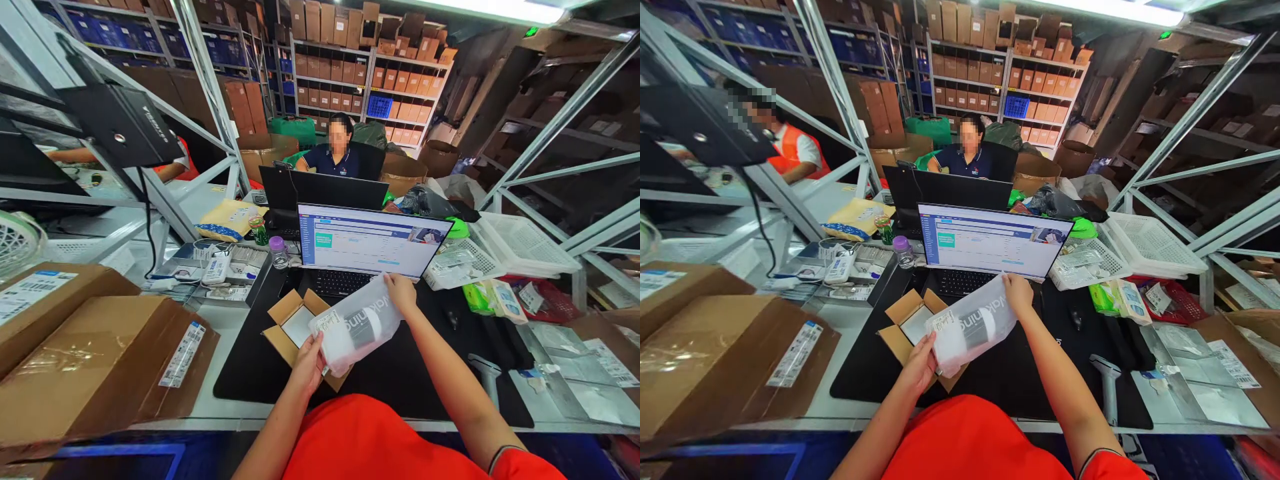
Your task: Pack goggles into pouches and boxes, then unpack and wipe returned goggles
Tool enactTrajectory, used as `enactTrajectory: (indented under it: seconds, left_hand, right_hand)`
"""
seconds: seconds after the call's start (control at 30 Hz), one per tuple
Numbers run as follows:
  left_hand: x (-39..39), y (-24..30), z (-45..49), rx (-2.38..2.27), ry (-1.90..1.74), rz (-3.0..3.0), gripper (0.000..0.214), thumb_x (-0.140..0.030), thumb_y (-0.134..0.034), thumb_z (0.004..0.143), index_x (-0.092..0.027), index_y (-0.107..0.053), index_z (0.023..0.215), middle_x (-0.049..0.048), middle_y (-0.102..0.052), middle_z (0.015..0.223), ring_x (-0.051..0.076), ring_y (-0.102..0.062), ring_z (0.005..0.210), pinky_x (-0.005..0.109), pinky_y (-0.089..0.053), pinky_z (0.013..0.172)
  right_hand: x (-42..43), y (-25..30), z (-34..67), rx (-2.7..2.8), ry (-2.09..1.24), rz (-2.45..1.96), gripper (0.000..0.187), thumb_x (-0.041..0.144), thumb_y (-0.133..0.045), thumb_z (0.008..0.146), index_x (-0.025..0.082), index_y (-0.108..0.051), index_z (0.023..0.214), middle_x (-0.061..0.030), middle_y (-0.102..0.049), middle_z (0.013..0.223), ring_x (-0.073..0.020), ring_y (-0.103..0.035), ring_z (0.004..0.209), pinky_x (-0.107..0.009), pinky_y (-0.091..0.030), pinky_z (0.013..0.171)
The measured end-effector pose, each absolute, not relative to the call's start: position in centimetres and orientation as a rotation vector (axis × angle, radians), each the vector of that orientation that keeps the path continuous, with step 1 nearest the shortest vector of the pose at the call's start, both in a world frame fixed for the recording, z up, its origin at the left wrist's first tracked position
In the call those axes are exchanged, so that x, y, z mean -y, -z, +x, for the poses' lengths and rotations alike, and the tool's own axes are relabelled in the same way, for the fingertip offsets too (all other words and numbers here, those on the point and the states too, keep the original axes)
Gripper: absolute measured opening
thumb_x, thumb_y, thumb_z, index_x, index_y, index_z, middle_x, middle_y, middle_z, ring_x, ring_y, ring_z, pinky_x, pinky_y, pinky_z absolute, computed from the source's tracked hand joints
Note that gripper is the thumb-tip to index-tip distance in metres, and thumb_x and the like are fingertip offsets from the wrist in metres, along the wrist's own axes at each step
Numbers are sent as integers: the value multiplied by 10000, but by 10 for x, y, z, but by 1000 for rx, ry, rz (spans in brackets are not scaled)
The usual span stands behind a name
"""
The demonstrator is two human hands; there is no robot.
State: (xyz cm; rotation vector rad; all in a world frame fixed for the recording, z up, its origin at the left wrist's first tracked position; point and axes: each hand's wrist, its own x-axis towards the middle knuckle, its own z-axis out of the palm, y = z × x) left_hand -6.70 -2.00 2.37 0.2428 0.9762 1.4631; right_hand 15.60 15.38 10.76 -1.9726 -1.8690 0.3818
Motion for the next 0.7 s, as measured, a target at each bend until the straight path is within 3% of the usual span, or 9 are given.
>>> enactTrajectory:
  seconds: [0.2, 0.37, 0.5, 0.63, 0.7]
  left_hand:
    - [32, -19, -62, -1026, -1332, 308, 758, -158, -974, 442, -167, -619, 1112, 120, -763, 1057, 288, -728, 995, 376, -592, 859]
    - [37, -40, -67, -1038, -1325, 355, 757, -295, -954, 536, -168, -594, 1189, 127, -743, 1129, 284, -711, 1034, 354, -591, 846]
    - [44, -59, -72, -1063, -1350, 406, 821, -299, -950, 540, -194, -565, 1257, 111, -742, 1142, 286, -703, 1054, 342, -589, 846]
    - [52, -64, -77, -1079, -1440, 479, 857, -240, -951, 512, -209, -572, 1279, 99, -745, 1144, 298, -677, 1116, 346, -573, 901]
    - [58, -63, -83, -1093, -1510, 478, 813, -274, -934, 556, -218, -577, 1284, 97, -742, 1161, 304, -659, 1153, 364, -561, 937]
  right_hand:
    - [-164, -93, 154, 1848, -482, -1982, 331, 384, -481, 971, 199, -747, 903, -108, -751, 948, -238, -662, 883, -275, -407, 704]
    - [-170, -101, 155, 1824, -557, -1890, 320, 395, -530, 926, 190, -730, 783, -75, -726, 784, -212, -621, 767, -258, -354, 633]
    - [-174, -112, 151, 1800, -634, -1759, 309, 395, -554, 889, 186, -722, 736, -36, -685, 686, -194, -593, 696, -257, -338, 603]
    - [-178, -118, 145, 1732, -718, -1613, 301, 410, -575, 854, 175, -718, 732, -19, -691, 679, -187, -609, 686, -254, -397, 627]
    - [-180, -118, 145, 1661, -757, -1554, 321, 442, -548, 862, 173, -721, 834, -23, -718, 736, -178, -626, 673, -256, -439, 638]
